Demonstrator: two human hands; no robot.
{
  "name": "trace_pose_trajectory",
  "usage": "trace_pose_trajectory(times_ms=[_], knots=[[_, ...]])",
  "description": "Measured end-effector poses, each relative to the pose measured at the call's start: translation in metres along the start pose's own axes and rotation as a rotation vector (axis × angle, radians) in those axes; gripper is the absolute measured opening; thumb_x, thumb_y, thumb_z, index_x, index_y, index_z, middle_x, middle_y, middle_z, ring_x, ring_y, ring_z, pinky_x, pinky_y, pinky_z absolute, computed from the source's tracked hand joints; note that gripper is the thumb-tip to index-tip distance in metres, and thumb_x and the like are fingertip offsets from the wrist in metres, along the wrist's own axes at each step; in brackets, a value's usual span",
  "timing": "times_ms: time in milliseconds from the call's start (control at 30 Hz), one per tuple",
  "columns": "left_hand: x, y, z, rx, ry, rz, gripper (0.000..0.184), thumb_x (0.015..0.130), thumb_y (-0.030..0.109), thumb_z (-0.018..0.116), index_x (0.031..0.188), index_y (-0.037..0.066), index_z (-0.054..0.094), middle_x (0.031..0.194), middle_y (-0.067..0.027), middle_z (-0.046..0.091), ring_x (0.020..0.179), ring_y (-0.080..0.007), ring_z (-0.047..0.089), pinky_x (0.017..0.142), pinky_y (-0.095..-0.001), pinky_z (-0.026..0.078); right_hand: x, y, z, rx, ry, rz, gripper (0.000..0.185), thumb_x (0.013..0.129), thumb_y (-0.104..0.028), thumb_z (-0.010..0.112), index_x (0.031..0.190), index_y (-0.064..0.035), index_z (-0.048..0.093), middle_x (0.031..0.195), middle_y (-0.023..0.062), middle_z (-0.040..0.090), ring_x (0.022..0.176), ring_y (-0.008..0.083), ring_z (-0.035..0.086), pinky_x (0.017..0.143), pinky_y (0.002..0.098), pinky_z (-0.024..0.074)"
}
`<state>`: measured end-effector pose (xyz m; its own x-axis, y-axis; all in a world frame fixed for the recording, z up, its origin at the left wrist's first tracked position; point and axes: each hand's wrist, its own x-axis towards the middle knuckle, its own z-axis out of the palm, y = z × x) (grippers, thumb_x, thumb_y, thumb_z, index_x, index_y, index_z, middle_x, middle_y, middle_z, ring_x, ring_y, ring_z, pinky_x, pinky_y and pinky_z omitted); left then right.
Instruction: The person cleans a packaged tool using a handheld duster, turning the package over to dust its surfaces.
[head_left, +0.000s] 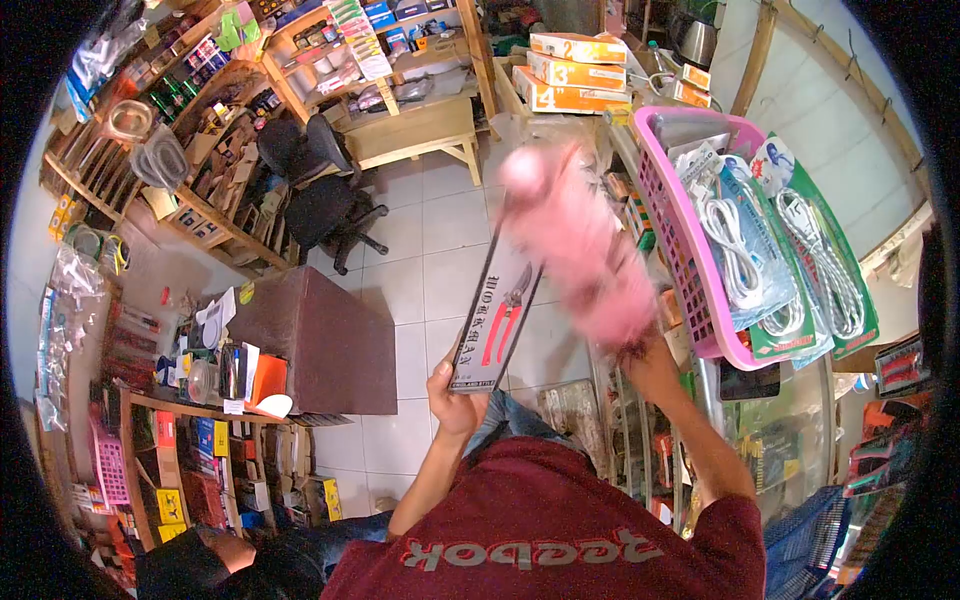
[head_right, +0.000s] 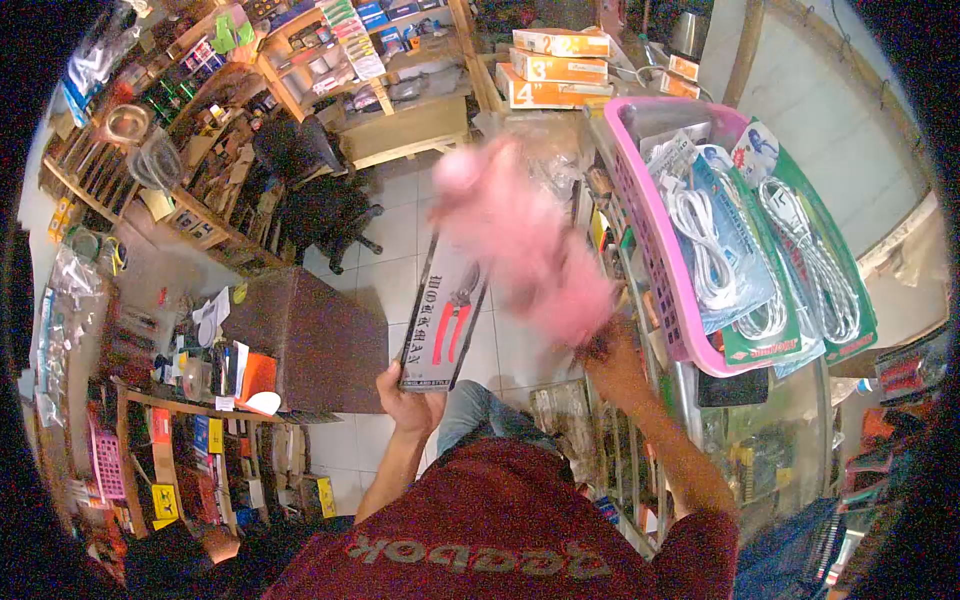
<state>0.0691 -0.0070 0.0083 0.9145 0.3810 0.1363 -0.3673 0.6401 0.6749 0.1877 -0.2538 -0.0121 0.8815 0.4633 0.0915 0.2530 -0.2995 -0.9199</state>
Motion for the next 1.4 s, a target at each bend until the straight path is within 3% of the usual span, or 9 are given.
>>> trace_pose_trajectory(times_ms=[333,433,467,600,700,867,1200,1300,1400], knots=[[-0.004,-0.001,0.002,-0.106,0.017,-0.022,0.058,0.089,0.042,0.036,0.126,-0.001,0.048,0.129,-0.0137,0.053,0.117,-0.0264,0.052,0.102,-0.0413,0.037,-0.006,0.008,-0.014,-0.334,-0.248,-0.095,0.022,0.083,-0.013,0.058,0.101,-0.0017,0.063,0.089,0.0185,0.066,0.091,0.0286,0.064,0.082,0.0379,0.0489],[0.0,0.009,0.005,-0.107,0.044,-0.038,0.057,0.092,0.04,0.034,0.129,-0.001,0.046,0.131,-0.014,0.051,0.119,-0.0275,0.05,0.105,-0.0431,0.032,0.008,0.001,-0.02,-0.278,-0.415,0.423,0.022,0.08,-0.006,0.058,0.102,-0.002,0.063,0.088,0.0173,0.066,0.087,0.0273,0.065,0.078,0.0379,0.0497],[0.002,0.013,0.007,-0.108,0.053,-0.042,0.056,0.093,0.04,0.033,0.129,-0.001,0.046,0.131,-0.0141,0.05,0.12,-0.0279,0.049,0.106,-0.0437,0.031,0.007,0.009,-0.01,-0.035,-0.153,0.145,0.023,0.079,-0.003,0.057,0.101,-0.0019,0.063,0.085,0.0175,0.066,0.084,0.0252,0.065,0.077,0.0385,0.0504],[0.005,0.021,0.005,-0.129,0.014,-0.077,0.056,0.093,0.04,0.033,0.13,0.0,0.045,0.132,-0.0144,0.05,0.122,-0.029,0.046,0.107,-0.0453,0.029,0.002,0.002,-0.014,0.022,-0.239,0.084,0.022,0.079,-0.003,0.059,0.101,-0.001,0.063,0.087,0.0152,0.067,0.079,0.0187,0.064,0.074,0.0356,0.05],[0.003,0.03,-0.008,-0.012,-0.017,-0.049,0.057,0.092,0.042,0.034,0.133,0.003,0.043,0.133,-0.0137,0.048,0.122,-0.0305,0.046,0.106,-0.0478,0.031,0.007,-0.023,-0.02,-0.636,-0.534,0.127,0.018,0.079,-0.005,0.06,0.096,-0.0008,0.064,0.082,0.0129,0.067,0.073,0.0184,0.063,0.071,0.0345,0.0505],[0.015,0.038,0.03,-0.146,-0.113,-0.135,0.058,0.092,0.042,0.033,0.137,0.006,0.038,0.137,-0.0132,0.044,0.127,-0.0323,0.041,0.106,-0.0568,0.027,0.004,0.02,0.004,0.032,-0.012,0.09,0.012,0.079,-0.01,0.06,0.086,-0.0026,0.067,0.071,0.0125,0.066,0.063,0.0235,0.063,0.065,0.0361,0.0512],[0.008,0.043,0.005,-0.094,-0.092,-0.117,0.053,0.094,0.034,0.035,0.136,0.002,0.038,0.135,-0.0143,0.045,0.125,-0.0297,0.043,0.106,-0.0464,0.031,0.0,0.023,-0.009,-0.141,-0.188,0.088,0.017,0.077,-0.012,0.058,0.09,-0.0045,0.067,0.08,0.0187,0.066,0.078,0.0355,0.065,0.072,0.0418,0.0499],[0.003,0.046,-0.02,-0.037,-0.012,-0.16,0.05,0.094,0.037,0.036,0.132,0.004,0.043,0.132,-0.0127,0.049,0.124,-0.0291,0.044,0.106,-0.0516,0.029,0.002,-0.019,-0.017,-0.675,-0.446,0.173,0.019,0.077,-0.013,0.058,0.091,-0.0027,0.067,0.082,0.0202,0.066,0.08,0.038,0.064,0.074,0.0424,0.0492],[0.011,0.049,0.017,-0.269,-0.036,-0.204,0.047,0.096,0.033,0.034,0.131,0.004,0.045,0.133,-0.0131,0.048,0.124,-0.0292,0.044,0.107,-0.049,0.029,0.01,0.021,-0.019,-0.296,-0.149,0.061,0.019,0.075,-0.011,0.058,0.088,-0.0012,0.066,0.083,0.0203,0.066,0.08,0.0392,0.063,0.075,0.0434,0.0491]])
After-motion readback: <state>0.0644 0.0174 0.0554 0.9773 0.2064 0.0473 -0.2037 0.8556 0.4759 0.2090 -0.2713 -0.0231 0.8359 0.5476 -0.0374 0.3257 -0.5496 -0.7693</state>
